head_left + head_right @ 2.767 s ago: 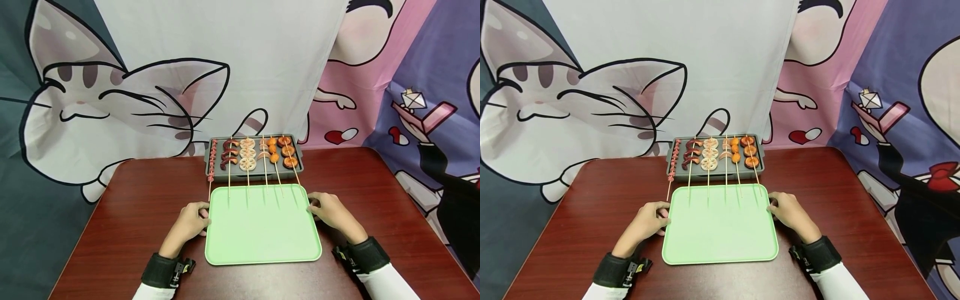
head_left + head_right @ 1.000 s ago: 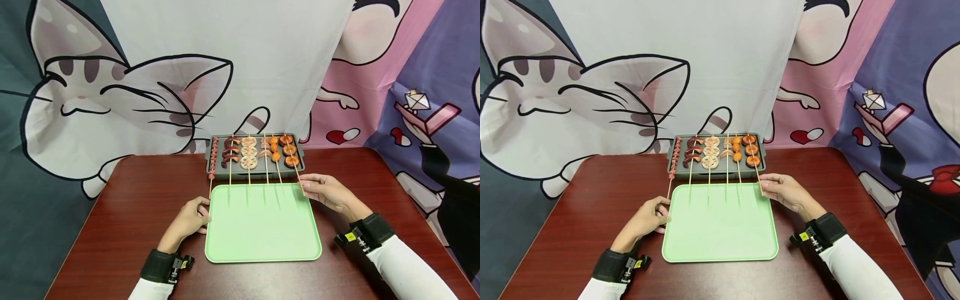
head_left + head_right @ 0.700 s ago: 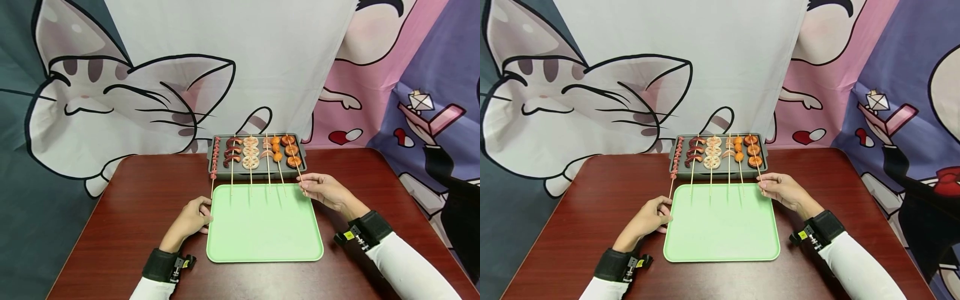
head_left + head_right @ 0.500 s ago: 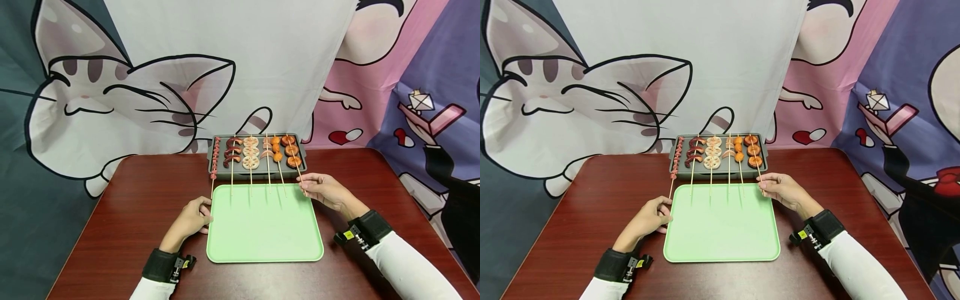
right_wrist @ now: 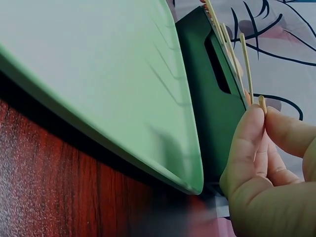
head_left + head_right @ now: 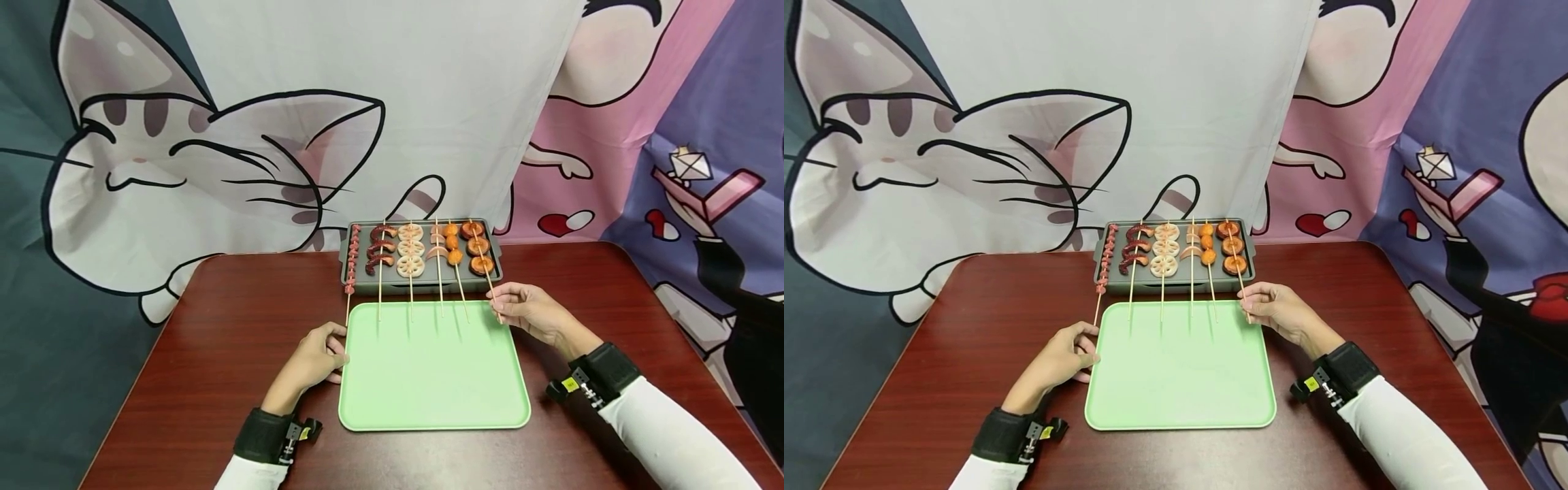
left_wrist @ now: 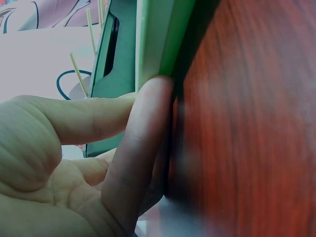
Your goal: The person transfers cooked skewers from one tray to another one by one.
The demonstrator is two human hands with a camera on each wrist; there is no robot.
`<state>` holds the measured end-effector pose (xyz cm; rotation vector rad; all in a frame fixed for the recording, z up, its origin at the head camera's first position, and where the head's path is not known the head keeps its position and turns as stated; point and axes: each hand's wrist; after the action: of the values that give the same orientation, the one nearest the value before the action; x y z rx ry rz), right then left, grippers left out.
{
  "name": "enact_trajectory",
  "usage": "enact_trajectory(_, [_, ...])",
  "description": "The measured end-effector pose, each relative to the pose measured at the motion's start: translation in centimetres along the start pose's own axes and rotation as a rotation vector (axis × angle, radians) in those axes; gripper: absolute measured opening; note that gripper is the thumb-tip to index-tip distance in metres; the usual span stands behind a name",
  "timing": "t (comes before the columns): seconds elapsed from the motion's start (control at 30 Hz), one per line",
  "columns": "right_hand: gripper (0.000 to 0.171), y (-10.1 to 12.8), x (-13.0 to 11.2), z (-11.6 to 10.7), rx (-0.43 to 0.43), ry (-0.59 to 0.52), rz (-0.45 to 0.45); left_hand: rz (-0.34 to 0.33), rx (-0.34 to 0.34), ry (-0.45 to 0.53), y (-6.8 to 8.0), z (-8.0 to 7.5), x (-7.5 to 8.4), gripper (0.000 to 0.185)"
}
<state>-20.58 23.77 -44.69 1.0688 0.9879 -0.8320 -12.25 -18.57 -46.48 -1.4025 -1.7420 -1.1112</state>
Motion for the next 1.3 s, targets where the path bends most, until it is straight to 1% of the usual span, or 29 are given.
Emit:
enact_trajectory(0.13, [0.018, 0.1, 0.0, 0.0, 0.006, 0.012, 0.006, -0.002, 0.002, 0.002, 0.1, 0.1, 0.0, 0.045])
enact_trajectory(0.3, [0.018, 0.4, -0.4, -0.1, 0.001, 0.021, -0.017, 0.003, 0.008, -0.002, 0.1, 0.1, 0.1, 0.046])
enact_trajectory(0.57, [0.015, 1.1, -0.6, -0.2, -0.052, 0.048, -0.047, 0.000, 0.009, -0.006, 0.2, -0.1, 0.0, 0.046])
enact_trajectory(0.7, [0.017, 1.7, -0.6, -0.2, -0.072, 0.071, -0.052, -0.002, 0.009, 0.000, 0.2, 0.0, -0.1, 0.046])
enact_trajectory(0.97, [0.013, 3.1, -0.4, 0.1, -0.150, 0.075, -0.054, -0.005, 0.004, 0.001, 0.2, -0.1, -0.1, 0.046])
enact_trajectory(1.17, [0.013, 4.2, -0.3, 0.2, -0.161, 0.095, -0.051, -0.001, -0.006, -0.001, 0.1, -0.2, 0.0, 0.046])
enact_trajectory(1.3, [0.015, 4.9, -0.1, 0.2, -0.174, 0.080, -0.057, -0.002, -0.015, -0.003, 0.1, -0.2, 0.1, 0.046])
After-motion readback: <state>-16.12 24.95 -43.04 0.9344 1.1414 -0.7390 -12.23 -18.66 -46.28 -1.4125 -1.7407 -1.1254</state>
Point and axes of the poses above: each hand's wrist, its own y-axis away from the middle knuckle, its own z-axis out of the palm, x = y × z, and after that the axes turned 11 degrees about x, right-handed
